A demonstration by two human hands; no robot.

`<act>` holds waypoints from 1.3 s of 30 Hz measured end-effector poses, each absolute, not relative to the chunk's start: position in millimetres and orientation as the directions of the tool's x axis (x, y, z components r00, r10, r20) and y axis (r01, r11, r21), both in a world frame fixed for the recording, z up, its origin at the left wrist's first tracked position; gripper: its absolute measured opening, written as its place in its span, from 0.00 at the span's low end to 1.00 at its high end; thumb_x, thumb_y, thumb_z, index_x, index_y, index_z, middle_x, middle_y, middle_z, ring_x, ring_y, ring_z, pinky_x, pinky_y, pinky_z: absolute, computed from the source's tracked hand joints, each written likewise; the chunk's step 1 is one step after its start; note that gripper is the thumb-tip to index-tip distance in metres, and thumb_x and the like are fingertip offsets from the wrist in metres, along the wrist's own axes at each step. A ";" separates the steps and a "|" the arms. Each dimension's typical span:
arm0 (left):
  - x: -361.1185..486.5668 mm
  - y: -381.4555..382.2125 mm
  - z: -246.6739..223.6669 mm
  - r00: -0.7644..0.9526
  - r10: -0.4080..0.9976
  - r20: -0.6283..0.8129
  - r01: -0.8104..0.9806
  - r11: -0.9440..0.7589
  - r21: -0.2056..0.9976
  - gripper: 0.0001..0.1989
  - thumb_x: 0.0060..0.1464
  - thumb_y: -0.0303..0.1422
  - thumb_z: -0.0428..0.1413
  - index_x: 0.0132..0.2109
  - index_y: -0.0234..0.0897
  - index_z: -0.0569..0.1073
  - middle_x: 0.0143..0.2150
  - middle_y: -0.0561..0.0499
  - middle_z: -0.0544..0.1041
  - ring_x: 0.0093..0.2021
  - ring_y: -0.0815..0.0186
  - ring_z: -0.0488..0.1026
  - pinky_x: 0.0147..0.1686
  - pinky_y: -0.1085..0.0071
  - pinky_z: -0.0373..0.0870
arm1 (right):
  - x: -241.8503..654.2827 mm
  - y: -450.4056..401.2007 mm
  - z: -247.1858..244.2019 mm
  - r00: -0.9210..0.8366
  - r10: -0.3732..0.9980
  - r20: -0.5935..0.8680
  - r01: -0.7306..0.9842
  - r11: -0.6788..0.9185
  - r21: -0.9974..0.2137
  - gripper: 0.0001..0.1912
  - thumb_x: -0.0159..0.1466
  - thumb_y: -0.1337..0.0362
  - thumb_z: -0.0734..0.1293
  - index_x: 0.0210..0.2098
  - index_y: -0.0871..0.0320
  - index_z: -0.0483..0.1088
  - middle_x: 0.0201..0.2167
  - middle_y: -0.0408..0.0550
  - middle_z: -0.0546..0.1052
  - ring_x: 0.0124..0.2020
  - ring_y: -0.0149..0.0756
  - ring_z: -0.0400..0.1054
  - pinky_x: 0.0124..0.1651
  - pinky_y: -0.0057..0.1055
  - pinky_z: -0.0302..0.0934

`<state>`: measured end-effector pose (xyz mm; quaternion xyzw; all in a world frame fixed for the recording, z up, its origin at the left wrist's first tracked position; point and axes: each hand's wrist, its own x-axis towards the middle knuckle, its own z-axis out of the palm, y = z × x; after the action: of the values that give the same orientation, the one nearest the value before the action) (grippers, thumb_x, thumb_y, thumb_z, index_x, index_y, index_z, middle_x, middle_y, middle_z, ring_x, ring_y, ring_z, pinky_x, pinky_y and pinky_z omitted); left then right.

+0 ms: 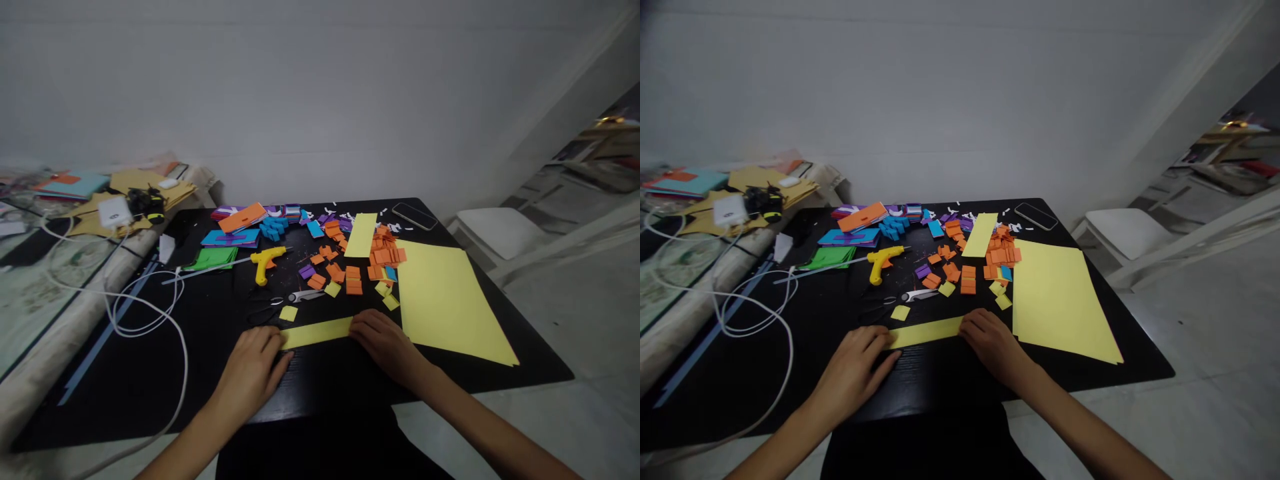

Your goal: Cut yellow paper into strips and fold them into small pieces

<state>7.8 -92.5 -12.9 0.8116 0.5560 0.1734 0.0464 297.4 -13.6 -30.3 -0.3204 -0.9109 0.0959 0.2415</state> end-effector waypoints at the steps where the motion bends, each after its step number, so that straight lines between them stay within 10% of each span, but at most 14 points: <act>1: 11.3 -89.5 -12.5 0.351 0.911 0.216 0.875 -0.401 0.270 0.08 0.64 0.34 0.52 0.46 0.36 0.71 0.45 0.44 0.73 0.44 0.57 0.70 0.44 0.60 0.68 | 295.4 -14.2 -30.6 -0.684 0.624 0.377 0.531 0.781 -0.329 0.08 0.70 0.71 0.61 0.40 0.58 0.72 0.39 0.50 0.76 0.44 0.38 0.69 0.49 0.38 0.67; 16: 41.5 -48.5 2.4 0.596 0.801 0.058 0.798 -0.599 0.072 0.08 0.61 0.21 0.51 0.38 0.36 0.72 0.33 0.48 0.73 0.32 0.62 0.71 0.32 0.67 0.67 | 265.7 37.1 12.0 -0.623 0.643 0.445 0.465 0.762 -0.451 0.11 0.70 0.61 0.62 0.44 0.59 0.75 0.37 0.53 0.80 0.40 0.40 0.73 0.44 0.37 0.67; 22: 23.6 -26.3 33.3 0.409 0.898 0.164 0.733 -0.430 0.526 0.10 0.65 0.32 0.49 0.38 0.37 0.73 0.34 0.50 0.74 0.33 0.67 0.72 0.34 0.72 0.66 | 249.8 65.7 25.1 -0.231 0.953 0.196 0.118 0.227 -0.967 0.20 0.64 0.47 0.65 0.40 0.57 0.76 0.42 0.53 0.80 0.45 0.45 0.74 0.51 0.43 0.66; 26: 20.9 -6.3 27.4 0.179 0.980 0.087 0.421 -0.156 0.894 0.14 0.62 0.41 0.51 0.34 0.35 0.72 0.23 0.56 0.67 0.24 0.70 0.65 0.25 0.76 0.60 | 232.6 61.9 21.4 -0.502 0.852 -0.150 -0.274 -0.322 -0.906 0.31 0.61 0.38 0.64 0.45 0.61 0.74 0.43 0.59 0.79 0.45 0.46 0.75 0.49 0.44 0.68; 39: 24.7 -0.9 -6.0 0.175 0.981 -0.088 -0.031 0.095 0.995 0.19 0.56 0.48 0.58 0.36 0.33 0.71 0.23 0.54 0.74 0.19 0.72 0.70 0.18 0.78 0.66 | 207.7 38.4 -21.5 -0.596 0.793 -0.125 -0.116 -0.239 -0.964 0.17 0.53 0.53 0.76 0.30 0.61 0.73 0.26 0.44 0.78 0.25 0.31 0.70 0.28 0.28 0.63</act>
<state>24.7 -0.9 -6.0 0.5083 0.4671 0.4408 0.5737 207.7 38.4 -21.5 -0.3195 -0.5299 0.7193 0.3160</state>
